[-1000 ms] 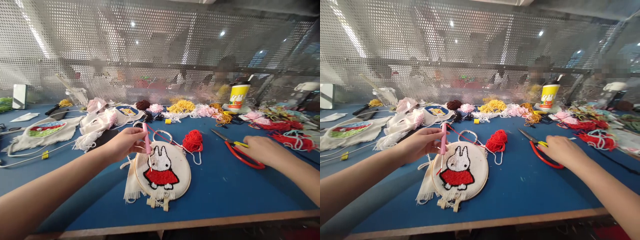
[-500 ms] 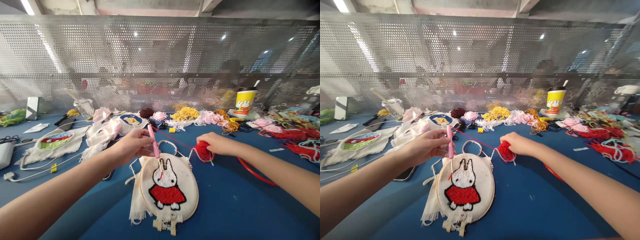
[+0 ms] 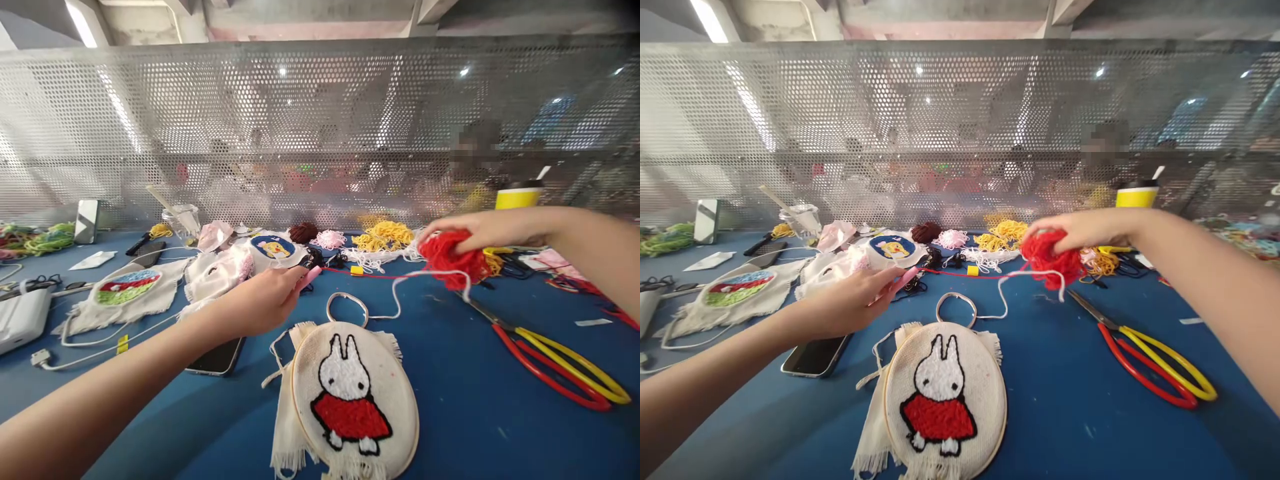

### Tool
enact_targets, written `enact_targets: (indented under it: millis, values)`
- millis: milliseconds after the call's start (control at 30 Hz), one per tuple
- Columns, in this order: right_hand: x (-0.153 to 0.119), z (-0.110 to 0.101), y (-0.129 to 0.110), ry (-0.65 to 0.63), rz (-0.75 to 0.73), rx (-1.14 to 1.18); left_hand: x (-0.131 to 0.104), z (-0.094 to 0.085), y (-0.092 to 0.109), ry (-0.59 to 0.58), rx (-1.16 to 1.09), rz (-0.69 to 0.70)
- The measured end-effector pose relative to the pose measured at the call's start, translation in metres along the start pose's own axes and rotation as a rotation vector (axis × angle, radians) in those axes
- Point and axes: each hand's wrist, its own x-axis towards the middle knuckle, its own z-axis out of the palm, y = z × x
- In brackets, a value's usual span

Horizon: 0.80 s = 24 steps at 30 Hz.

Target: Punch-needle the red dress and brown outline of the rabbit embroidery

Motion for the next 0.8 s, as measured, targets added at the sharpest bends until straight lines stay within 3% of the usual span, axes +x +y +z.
enact_targets:
  millis: [33,100,300,400,467,567,667,733,800]
  values:
    - [0.000,0.000,0.005,-0.165,0.023,0.014,-0.001,-0.001,-0.003,0.014,0.068,0.018]
    - [0.001,-0.001,0.015,-0.300,0.068,0.028,-0.002,-0.004,-0.008,0.023,0.181,0.044]
    - [-0.001,-0.007,0.034,-0.008,0.068,-0.011,0.002,-0.005,-0.010,0.015,0.389,0.108]
    - [-0.003,0.005,0.031,-0.074,0.057,-0.084,0.004,-0.004,-0.008,0.018,0.439,0.133]
    - [-0.003,0.019,0.019,-0.118,0.035,-0.124,0.005,-0.002,-0.004,0.012,0.462,0.151]
    - [-0.004,0.049,-0.018,-0.139,-0.105,-0.086,0.005,0.001,0.002,0.000,0.493,0.180]
    - [-0.006,0.081,-0.063,-0.251,-0.355,0.299,0.006,0.007,0.007,-0.007,0.519,0.201]
    - [-0.008,0.096,-0.086,-0.339,-0.351,0.396,0.006,0.010,0.007,-0.005,0.539,0.199]
    - [-0.006,0.099,-0.094,-0.337,-0.333,0.398,0.003,0.011,0.002,-0.005,0.558,0.181]
